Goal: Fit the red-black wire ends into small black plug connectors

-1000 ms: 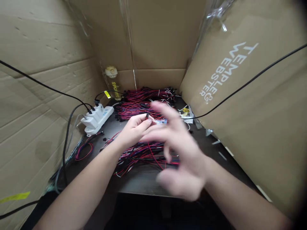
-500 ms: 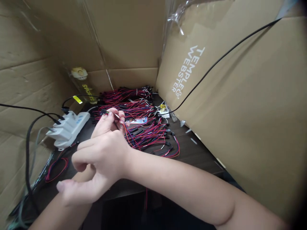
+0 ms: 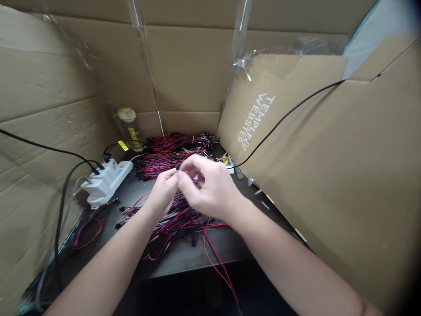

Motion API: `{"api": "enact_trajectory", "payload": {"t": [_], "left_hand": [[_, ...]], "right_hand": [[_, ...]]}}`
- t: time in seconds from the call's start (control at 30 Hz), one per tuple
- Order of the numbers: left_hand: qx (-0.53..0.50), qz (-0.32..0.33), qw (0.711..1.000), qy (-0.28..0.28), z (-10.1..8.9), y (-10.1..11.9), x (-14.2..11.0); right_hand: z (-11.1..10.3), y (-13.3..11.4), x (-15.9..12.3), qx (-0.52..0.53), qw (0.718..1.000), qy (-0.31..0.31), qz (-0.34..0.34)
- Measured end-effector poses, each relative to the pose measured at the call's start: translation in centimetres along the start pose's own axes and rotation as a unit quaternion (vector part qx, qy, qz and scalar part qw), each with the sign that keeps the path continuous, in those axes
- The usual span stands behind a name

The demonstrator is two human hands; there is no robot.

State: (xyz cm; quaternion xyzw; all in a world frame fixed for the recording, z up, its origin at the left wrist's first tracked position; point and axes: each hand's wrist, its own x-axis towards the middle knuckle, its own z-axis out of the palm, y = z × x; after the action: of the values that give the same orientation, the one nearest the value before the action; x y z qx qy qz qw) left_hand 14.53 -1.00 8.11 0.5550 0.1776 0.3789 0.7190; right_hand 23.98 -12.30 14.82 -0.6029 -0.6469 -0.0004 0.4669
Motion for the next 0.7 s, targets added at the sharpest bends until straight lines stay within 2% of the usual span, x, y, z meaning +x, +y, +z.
{"api": "enact_trajectory", "payload": {"t": [0.03,0.1,0.2,0.3,0.37,0.43,0.57,0.63,0.7], "left_hand": [[-0.009,-0.008,1.000,-0.011,0.2,0.2,0.1],[-0.037,-0.023,0.999,-0.024,0.6,0.6,0.2],[-0.063,-0.038,0.996,-0.048,1.0,0.8,-0.1],[-0.095,-0.051,0.987,-0.118,0.8,1.0,-0.5],[-0.127,-0.056,0.977,-0.161,0.5,1.3,-0.7],[-0.142,-0.071,0.966,-0.206,0.0,1.7,-0.8],[-0.114,-0.104,0.942,-0.297,-0.7,2.0,-1.2],[-0.107,-0.107,0.938,-0.311,-1.1,2.0,-1.2],[-0.101,-0.119,0.941,-0.302,-1.7,2.1,-0.9]], "right_hand": [[-0.7,0.6,0.1,-0.046,0.997,-0.011,0.060],[-1.3,2.0,0.5,-0.112,0.985,-0.057,0.116],[-0.7,3.9,1.2,-0.069,0.979,-0.157,0.111],[-0.3,4.5,1.9,0.005,0.978,-0.191,0.087],[-0.9,4.2,2.5,0.074,0.974,-0.199,0.086],[-2.0,3.7,3.3,0.193,0.959,-0.176,0.110],[-4.5,2.7,5.7,0.369,0.919,-0.019,0.138],[-5.5,2.6,6.7,0.404,0.902,0.050,0.142],[-6.2,2.9,7.4,0.416,0.891,0.111,0.144]]}}
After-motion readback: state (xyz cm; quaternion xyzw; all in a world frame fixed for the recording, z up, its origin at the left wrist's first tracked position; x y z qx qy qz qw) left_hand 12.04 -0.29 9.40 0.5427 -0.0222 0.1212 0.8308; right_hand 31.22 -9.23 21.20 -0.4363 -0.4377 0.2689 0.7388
